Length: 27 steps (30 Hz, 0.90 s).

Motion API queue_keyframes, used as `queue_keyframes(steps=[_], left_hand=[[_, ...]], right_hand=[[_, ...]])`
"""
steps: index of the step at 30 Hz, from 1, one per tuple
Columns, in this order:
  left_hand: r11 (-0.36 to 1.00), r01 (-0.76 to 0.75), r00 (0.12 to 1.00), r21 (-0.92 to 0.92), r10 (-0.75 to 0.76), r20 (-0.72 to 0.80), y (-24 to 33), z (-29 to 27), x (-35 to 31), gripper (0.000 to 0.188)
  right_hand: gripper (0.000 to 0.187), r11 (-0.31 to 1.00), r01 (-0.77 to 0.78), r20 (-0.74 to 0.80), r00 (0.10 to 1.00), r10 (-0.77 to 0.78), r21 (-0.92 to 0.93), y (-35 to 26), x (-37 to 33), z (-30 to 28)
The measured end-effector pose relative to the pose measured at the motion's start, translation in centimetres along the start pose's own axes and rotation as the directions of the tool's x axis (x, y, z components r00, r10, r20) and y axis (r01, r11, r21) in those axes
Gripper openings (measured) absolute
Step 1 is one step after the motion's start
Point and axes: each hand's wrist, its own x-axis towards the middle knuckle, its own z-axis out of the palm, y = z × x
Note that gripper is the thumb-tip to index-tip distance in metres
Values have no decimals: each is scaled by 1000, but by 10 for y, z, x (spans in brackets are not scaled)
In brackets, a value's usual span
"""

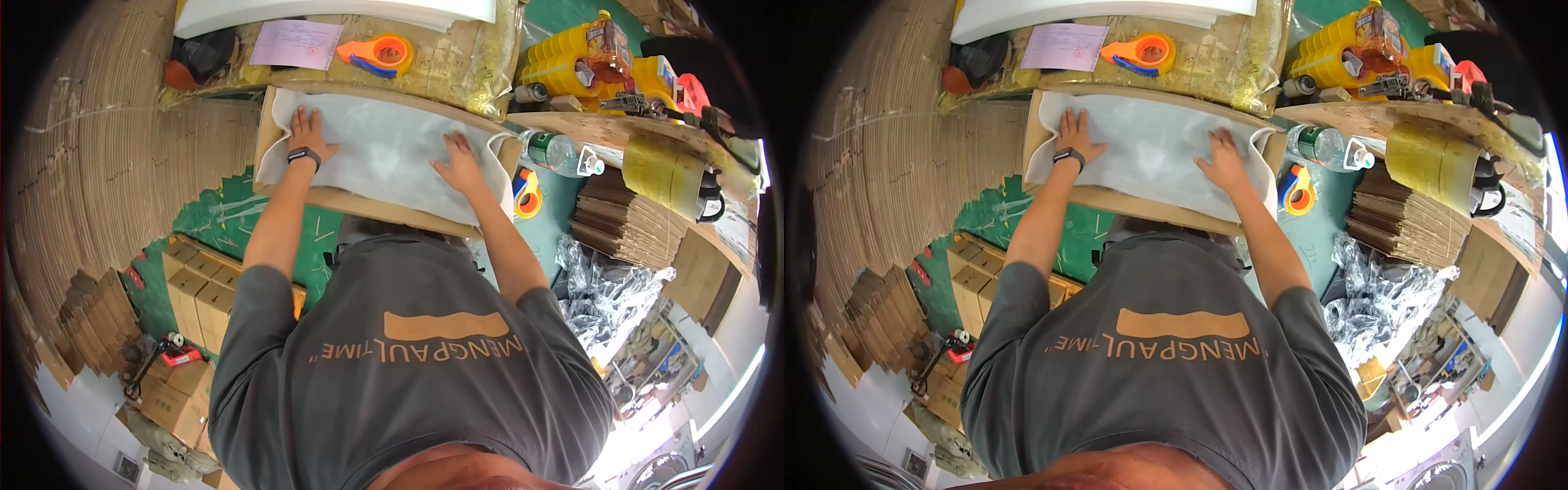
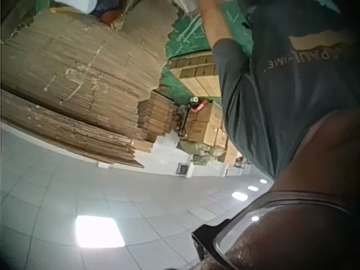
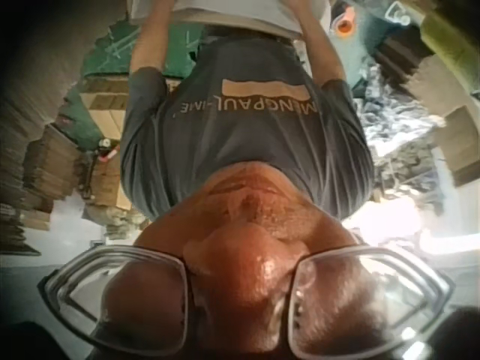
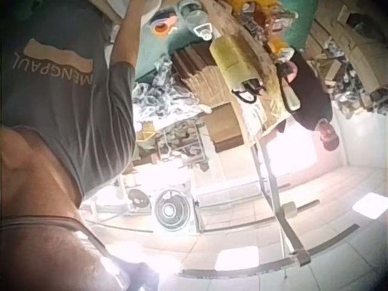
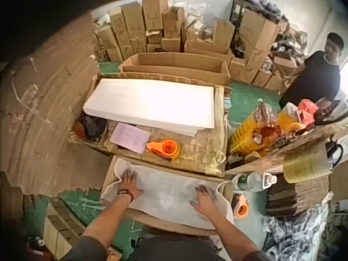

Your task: Packing plastic-wrapped components into cardboard boxes, sealing with tape, and labeling.

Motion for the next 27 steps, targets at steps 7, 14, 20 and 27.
queue_keyframes(steps=[7,14,20,27], left_hand=[[911,-67,820,-407,-182,-542,-75,-102,-14,89],[865,-95,989,-494,27,-142,5,0,-1,119],[960,-231,969,-159,241,46,-21,-17,-15,125],[602,-626,611,-495,773,168,-88,-65,-27,119]], right_hand=[[106,664,-573,-112,710,695,481,4,-79,-112],[121,836,-545,-362,768,528,63,-36,13,45],[123,910,-398,-3,916,400,-119,-35,-3,26],[114,978,-207,428,886,181,14,-69,-87,-42]])
